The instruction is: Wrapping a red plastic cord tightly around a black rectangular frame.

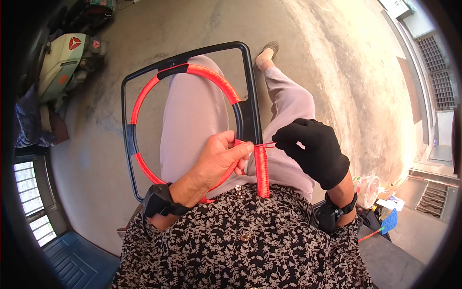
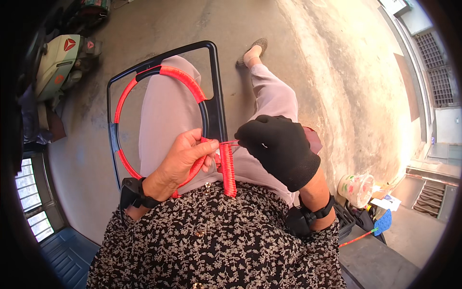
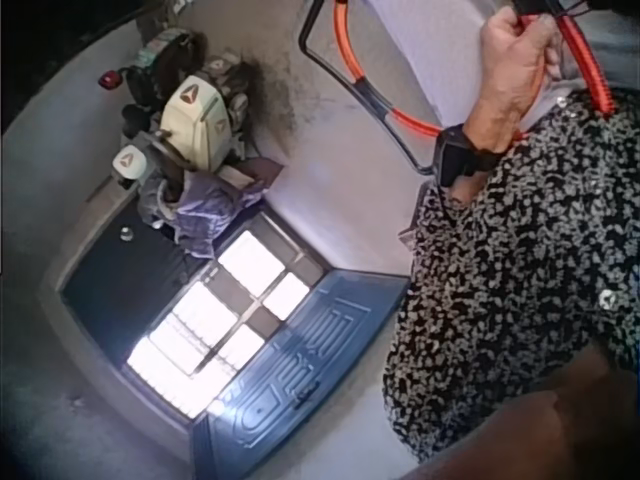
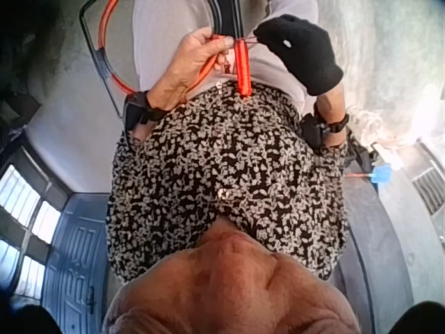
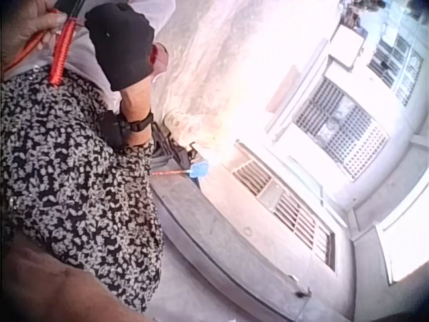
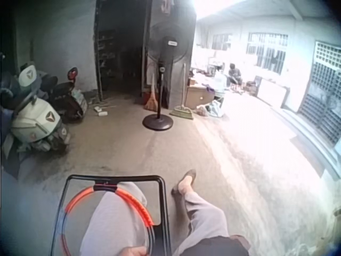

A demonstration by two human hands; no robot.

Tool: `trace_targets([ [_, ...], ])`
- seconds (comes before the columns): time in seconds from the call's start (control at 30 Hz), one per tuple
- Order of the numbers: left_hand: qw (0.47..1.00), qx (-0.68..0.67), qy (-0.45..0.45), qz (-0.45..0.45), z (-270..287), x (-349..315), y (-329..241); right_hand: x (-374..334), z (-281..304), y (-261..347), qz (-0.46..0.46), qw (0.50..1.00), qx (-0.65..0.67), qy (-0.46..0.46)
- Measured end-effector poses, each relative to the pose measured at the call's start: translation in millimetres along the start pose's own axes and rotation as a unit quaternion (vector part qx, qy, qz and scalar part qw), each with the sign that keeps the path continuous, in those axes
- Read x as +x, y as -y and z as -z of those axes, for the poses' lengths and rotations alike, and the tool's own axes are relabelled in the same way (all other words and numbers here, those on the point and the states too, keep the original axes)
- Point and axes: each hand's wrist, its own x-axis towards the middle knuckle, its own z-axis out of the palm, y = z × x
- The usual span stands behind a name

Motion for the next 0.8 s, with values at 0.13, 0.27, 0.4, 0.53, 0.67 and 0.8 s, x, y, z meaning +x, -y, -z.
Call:
trace_targets([
  [0.13, 0.995, -0.09, -0.008, -0.035, 1.8, 2.3, 2.2, 5.4, -5.0, 11.7, 0.051, 0.998, -0.028, -0.032],
  [0.27, 0.986, -0.13, -0.062, -0.08, -4.4, 2.0, 3.3, 17.8, -10.4, 25.4, 0.101, 0.989, -0.105, -0.005],
  [0.4, 0.986, -0.115, -0.028, -0.12, -8.4, 3.2, 6.9, 25.0, -24.5, 15.8, 0.062, 0.996, -0.07, 0.006],
  [0.53, 0.996, -0.069, 0.019, -0.059, 5.1, 6.8, 10.6, 20.3, -29.5, 8.1, 0.013, 0.999, 0.044, -0.006],
  [0.67, 0.997, -0.067, 0.018, -0.022, 1.0, 3.6, 5.0, 5.7, -21.4, -3.9, -0.081, 0.978, 0.153, -0.116],
  [0.8, 0.996, -0.083, 0.012, -0.033, -3.1, 5.0, 3.1, -5.7, -25.8, -3.4, -0.171, 0.955, 0.242, -0.002],
])
